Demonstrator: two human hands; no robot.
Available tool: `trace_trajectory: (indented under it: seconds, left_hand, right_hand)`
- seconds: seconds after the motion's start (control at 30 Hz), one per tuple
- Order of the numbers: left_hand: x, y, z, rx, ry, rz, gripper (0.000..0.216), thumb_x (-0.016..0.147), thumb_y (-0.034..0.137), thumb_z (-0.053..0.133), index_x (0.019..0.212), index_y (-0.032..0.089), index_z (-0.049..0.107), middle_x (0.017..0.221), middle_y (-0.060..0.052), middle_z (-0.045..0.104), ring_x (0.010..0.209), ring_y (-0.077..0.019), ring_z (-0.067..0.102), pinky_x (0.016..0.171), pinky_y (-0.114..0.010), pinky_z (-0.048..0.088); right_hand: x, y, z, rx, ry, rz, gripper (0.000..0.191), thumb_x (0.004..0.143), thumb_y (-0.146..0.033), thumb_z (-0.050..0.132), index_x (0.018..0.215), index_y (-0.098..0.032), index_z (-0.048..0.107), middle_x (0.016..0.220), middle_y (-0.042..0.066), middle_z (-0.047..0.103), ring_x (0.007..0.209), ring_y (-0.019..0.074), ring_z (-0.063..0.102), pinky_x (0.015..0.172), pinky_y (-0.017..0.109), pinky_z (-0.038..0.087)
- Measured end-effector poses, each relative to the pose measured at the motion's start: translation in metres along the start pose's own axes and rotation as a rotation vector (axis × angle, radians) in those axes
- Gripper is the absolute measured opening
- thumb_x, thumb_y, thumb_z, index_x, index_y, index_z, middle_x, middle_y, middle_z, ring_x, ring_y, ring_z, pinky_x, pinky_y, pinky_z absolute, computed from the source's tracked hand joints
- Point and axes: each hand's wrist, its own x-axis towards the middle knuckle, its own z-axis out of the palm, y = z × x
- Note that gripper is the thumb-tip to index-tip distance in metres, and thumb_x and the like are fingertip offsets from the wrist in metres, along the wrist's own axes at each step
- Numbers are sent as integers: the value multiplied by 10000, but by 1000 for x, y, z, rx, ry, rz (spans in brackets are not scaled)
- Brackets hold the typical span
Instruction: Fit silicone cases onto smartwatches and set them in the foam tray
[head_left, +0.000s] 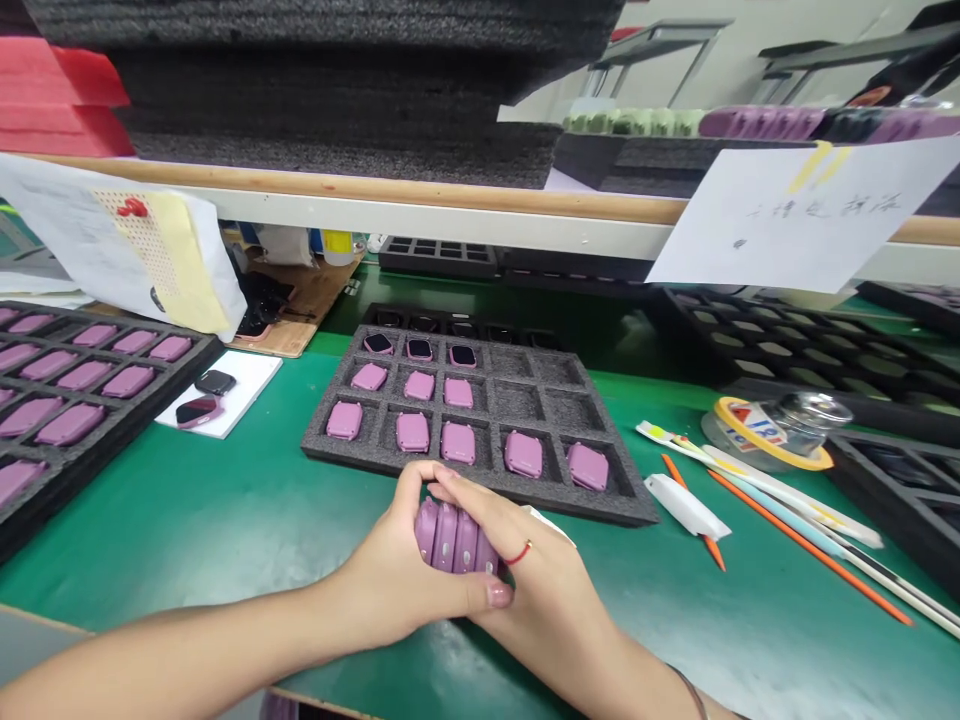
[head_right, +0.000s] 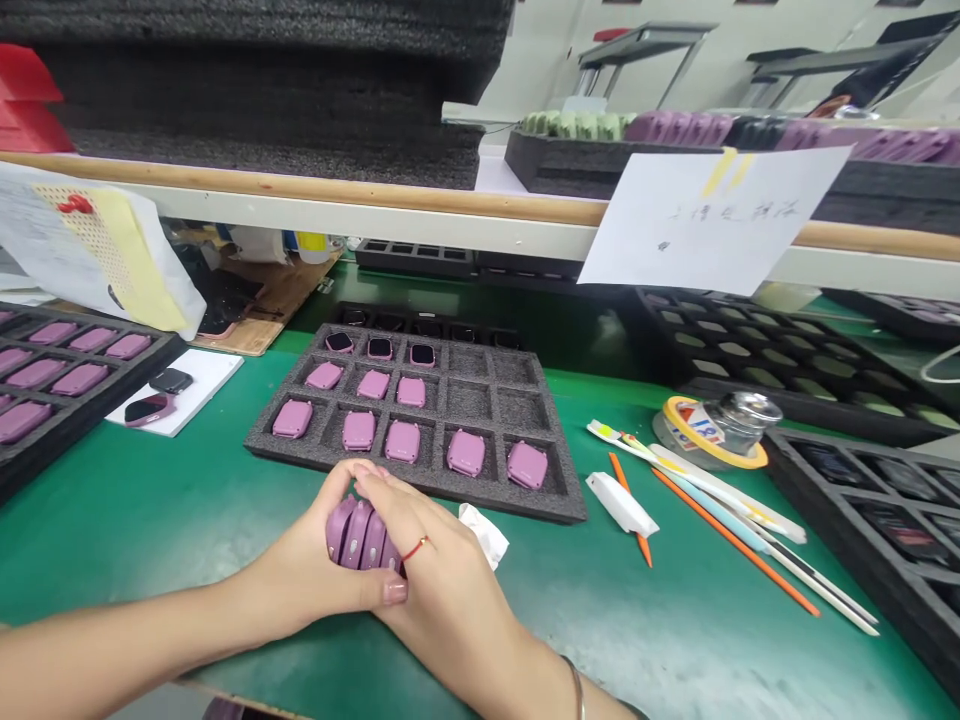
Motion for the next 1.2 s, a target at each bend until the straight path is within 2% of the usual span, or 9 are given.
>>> trace_trajectory:
  seconds: [0.13,0.23,0.37,0.47,0.67,0.87,0.93,1.03,1.2]
  left_hand:
    - [-5,5,4,63,23,3,976,589,101,859,1354,281,280,1198,-81,622,1049,-251,652,873,-377,514]
    - [-11,11,5,40,-47,3,1117,608,114,877,1450,302,166,1223,-105,637,1055,-282,679,892,-415,527]
    - [-12,11,4,-95,-124,56,910,776,259,806,1447,288,192,1272,-119,634,1124,-277,669,984,-440,503]
    - [-8,9,3,-83,-52,76,733,828,284,757,1384,279,279,1314,-108,613,1165,-253,646,1018,-419,484]
    - [-7,6,4,24,-35,40,897,625,172,880,1354,241,362,1363,-121,579,1268,-308,567,1076,-479,433]
    - [-10,4,6,70,-17,77,932,588,178,917,1350,259,385,1489,-118,455,1363,-306,476,1112,-448,413]
    - [-11,5,6,50,-35,73,951,591,185,922,1368,271,379,1485,-111,463,1342,-301,496,1102,-442,418]
    - [-12,6,5,-4,-70,89,838,696,323,877,1382,263,400,1465,-103,482,1330,-288,500,1103,-425,400]
    - [-12,2,0,-74,-97,-46,590,894,596,604,1330,216,484,1195,-99,633,1149,-288,603,895,-393,500]
  right_hand:
    - [2,3,-3,45,37,34,672,817,-164,701,1436,-259,459,1339,83,660,1268,254,604,1095,428,505]
    - [4,2,-7,100,47,47,679,805,-262,769,1416,-281,475,1396,78,623,1303,286,571,1150,498,430]
    - [5,-1,-7,253,44,163,858,764,-221,783,1498,-320,350,1388,60,631,1313,281,563,999,429,565]
    - [6,-3,-5,188,67,98,907,732,-131,755,1513,-311,329,1299,42,689,1305,272,561,1039,439,525]
    - [7,-3,-6,155,67,77,757,787,-237,768,1466,-265,433,1371,92,638,1234,283,615,1042,448,518]
    - [5,1,-7,323,43,73,702,751,-211,824,1382,-309,534,1542,64,470,1290,274,585,1124,442,468]
    - [4,3,-6,358,51,61,753,756,-221,827,1422,-309,488,1501,66,520,1285,261,592,1134,434,464]
    - [4,3,-6,370,51,69,823,758,-216,819,1471,-268,412,1389,77,624,1288,257,593,1131,435,473]
    - [2,-2,-5,333,86,37,777,708,-135,815,1398,-249,476,1466,87,539,1221,235,646,1155,403,447]
